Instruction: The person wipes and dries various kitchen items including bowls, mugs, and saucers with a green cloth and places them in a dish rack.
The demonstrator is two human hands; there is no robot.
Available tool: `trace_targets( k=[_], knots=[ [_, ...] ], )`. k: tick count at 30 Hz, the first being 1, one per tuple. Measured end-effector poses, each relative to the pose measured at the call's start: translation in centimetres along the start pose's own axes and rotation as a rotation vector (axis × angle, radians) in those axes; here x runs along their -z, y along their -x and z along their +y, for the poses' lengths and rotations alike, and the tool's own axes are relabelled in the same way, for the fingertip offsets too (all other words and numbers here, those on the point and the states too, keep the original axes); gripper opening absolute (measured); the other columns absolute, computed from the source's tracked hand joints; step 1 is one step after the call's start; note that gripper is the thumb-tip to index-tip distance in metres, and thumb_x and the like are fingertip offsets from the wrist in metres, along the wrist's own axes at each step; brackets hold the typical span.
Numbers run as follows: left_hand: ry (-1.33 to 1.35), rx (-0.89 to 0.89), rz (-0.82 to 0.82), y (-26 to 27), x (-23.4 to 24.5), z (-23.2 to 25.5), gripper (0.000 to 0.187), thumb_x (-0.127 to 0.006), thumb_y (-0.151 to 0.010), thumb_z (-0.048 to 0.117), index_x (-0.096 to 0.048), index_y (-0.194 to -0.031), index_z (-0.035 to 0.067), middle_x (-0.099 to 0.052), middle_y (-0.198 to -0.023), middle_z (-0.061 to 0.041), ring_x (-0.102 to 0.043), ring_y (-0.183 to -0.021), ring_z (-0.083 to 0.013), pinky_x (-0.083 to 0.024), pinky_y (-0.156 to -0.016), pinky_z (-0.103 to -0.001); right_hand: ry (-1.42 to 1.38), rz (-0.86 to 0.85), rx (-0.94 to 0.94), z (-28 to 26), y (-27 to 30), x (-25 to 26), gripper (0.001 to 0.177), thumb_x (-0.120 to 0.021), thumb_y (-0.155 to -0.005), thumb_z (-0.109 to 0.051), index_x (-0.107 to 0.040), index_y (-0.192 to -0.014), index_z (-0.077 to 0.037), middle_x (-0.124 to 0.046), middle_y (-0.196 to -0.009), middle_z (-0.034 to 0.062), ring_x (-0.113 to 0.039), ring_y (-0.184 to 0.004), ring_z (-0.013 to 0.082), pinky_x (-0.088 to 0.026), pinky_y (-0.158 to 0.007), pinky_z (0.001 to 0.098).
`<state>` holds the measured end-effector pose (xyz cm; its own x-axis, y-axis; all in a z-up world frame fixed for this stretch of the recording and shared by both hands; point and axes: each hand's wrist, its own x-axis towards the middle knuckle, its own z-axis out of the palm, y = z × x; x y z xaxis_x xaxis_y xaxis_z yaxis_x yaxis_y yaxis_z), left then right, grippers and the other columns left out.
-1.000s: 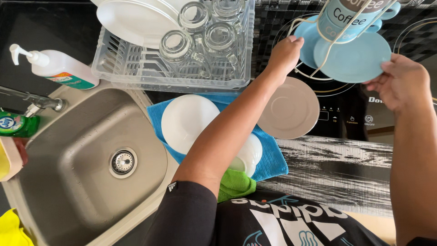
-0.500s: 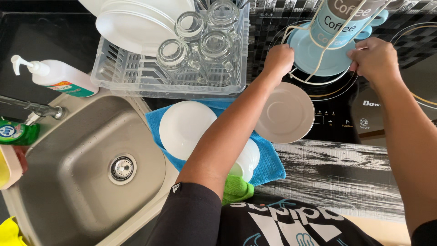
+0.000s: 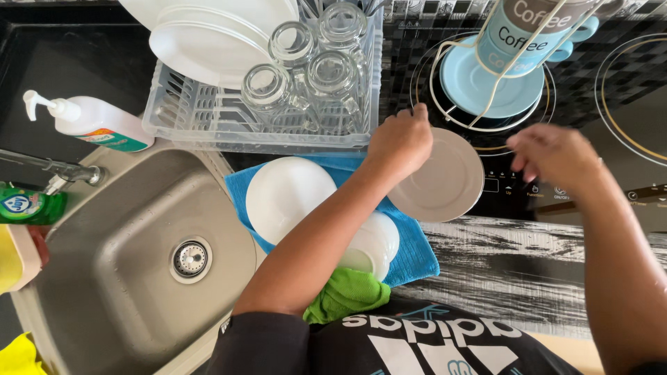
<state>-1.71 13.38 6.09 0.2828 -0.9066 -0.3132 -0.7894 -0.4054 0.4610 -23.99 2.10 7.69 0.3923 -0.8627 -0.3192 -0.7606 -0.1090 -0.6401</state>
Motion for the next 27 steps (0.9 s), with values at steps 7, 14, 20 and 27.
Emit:
trace_targets(
  k=[7,14,20,27],
  knots=[
    [0.041,0.017,0.0,1.3,-1.0,-1.4,0.054,-0.033,-0.096,0.007,-0.034,-0.15,0.001,-0.062,-0.12,-0.026,-0.067,-0.097,-0.0463,-0.054,-0.074,-0.056,0.174,-0.233,-0.068,-3.4,4.3,-1.7,0.047,-0.062,-0.097,-0.037,-0.064,-0.14,-0.02,-0.075,-0.081,0.009,-0.068,-0.073,0.0233,-0.048,-0.079,0.0369],
    [0.318,0.094,-0.053,3.5,-0.4,-2.8,0.059,-0.036,-0.104,0.025,-0.026,-0.161,0.013,-0.048,-0.145,-0.024,-0.061,-0.12,-0.0406,-0.051,-0.095,-0.051,0.162,-0.267,0.0,-1.9,3.3,-3.4,0.055,-0.063,-0.099,-0.025,-0.052,-0.153,-0.018,-0.072,-0.073,0.0138,-0.06,-0.063,0.0262,-0.047,-0.069,0.04],
    [0.593,0.188,-0.112,6.8,1.8,-2.6,0.07,-0.037,-0.098,0.034,-0.026,-0.165,0.018,-0.071,-0.102,-0.011,-0.06,-0.072,-0.0211,-0.043,-0.067,-0.037,-0.181,-0.296,-0.02,-0.7,3.0,-3.7,0.057,-0.061,-0.1,-0.015,-0.052,-0.156,-0.011,-0.059,-0.068,0.0178,-0.049,-0.057,0.024,-0.039,-0.058,0.0348],
    [0.666,0.057,0.07,5.1,1.1,-2.0,0.067,-0.044,-0.083,0.018,-0.053,-0.149,0.014,-0.06,-0.151,-0.006,-0.059,-0.135,-0.0252,-0.046,-0.105,-0.034,-0.708,-0.469,0.1,6.2,0.3,-3.2,0.048,-0.071,-0.091,-0.023,-0.061,-0.133,-0.002,-0.06,-0.077,0.0039,-0.049,-0.05,0.0109,-0.04,-0.047,0.0223]
  ],
)
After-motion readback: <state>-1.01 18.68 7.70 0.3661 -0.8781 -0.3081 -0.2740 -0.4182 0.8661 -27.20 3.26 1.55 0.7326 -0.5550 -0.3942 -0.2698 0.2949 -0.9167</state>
